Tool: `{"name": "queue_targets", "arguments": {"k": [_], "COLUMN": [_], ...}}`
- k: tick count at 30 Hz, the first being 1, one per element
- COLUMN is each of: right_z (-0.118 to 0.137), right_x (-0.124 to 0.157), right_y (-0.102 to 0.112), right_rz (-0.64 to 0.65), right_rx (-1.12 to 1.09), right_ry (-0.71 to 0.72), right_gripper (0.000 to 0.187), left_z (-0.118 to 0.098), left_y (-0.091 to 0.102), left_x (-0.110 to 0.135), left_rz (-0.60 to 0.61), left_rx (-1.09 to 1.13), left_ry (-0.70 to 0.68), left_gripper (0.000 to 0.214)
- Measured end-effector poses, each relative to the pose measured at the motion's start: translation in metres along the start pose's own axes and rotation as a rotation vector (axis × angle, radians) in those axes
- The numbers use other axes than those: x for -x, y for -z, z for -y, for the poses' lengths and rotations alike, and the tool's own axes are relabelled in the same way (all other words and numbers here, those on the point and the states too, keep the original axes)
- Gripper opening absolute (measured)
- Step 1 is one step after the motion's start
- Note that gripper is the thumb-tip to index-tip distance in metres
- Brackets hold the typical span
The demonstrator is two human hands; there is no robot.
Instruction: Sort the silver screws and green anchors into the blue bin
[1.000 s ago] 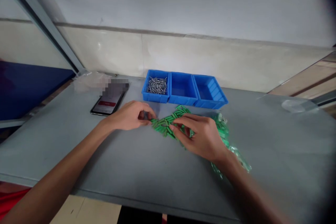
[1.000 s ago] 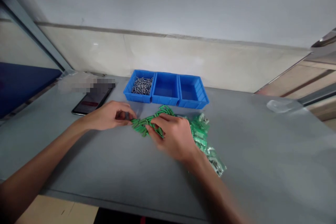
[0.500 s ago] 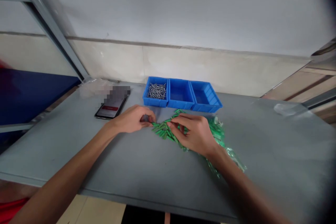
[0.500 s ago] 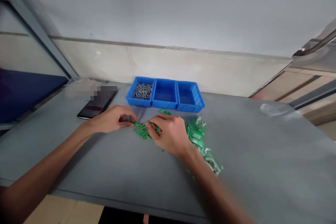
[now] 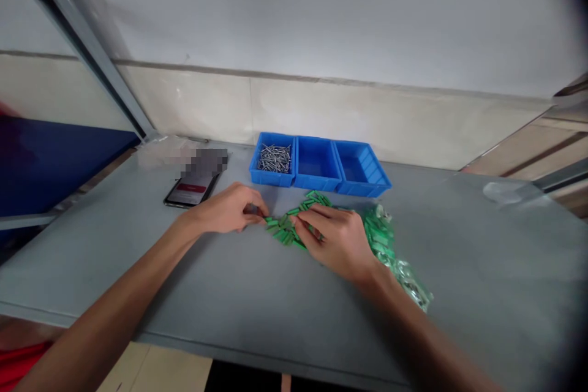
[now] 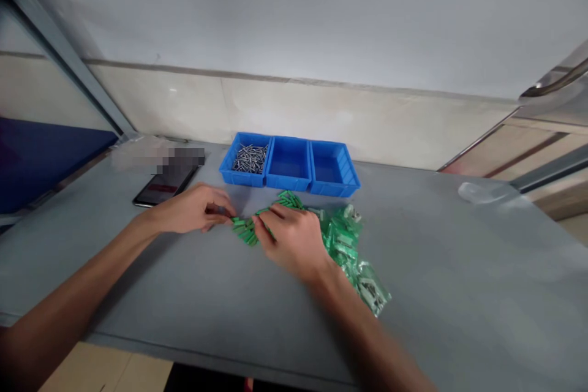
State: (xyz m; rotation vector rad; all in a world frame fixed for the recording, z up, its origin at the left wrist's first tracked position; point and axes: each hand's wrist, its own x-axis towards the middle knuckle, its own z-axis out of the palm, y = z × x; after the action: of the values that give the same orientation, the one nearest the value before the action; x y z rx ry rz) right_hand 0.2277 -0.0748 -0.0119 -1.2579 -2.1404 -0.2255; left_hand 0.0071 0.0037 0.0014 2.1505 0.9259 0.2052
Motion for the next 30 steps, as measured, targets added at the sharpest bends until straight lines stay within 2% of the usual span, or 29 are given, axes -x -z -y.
{"name": "queue_targets", "arguments": {"k": [3,7,13,18,23,30], "right_z": [-0.001,0.005,0.014,0.014,0.015,0.015], "right_x": [0.0,-0.001,-0.001,-0.002,-0.003,-0.003], "right_y": [0.002,0.001,-0.001,-0.001,-0.001,0.001], "right_rz": [0.011,0.008,-0.082,-0.138,-0.172,-0.169], "right_rx": [-0.038,-0.187,-0.367,-0.428,-0.437,-0.491], "right_ry": [-0.039,-0.107,-0.15,-0.18,-0.172,-0.214], "right_gripper": [0.031,0.018,0.014,0.013,0.015,0.016], "left_z": [0.001,-0.007,-0.021,-0.027,-0.022,-0.021], "left_y": [0.001,0.001,-0.011,-0.019,-0.024,-0.026], "left_x": [0.0,0.0,-0.001,-0.002,-0.005,-0.007], "left_rz": [-0.027,-0.086,-0.085,-0.148,-0.161,-0.243], "left_rx": [0.079,0.284,0.574,0.61,0.623,0.591], "left_ry": [-0.024,-0.085,-0.161,-0.126,-0.154,-0.153], "left_gripper": [0.019,0.018,0.016,0.017,0.019,0.017]}}
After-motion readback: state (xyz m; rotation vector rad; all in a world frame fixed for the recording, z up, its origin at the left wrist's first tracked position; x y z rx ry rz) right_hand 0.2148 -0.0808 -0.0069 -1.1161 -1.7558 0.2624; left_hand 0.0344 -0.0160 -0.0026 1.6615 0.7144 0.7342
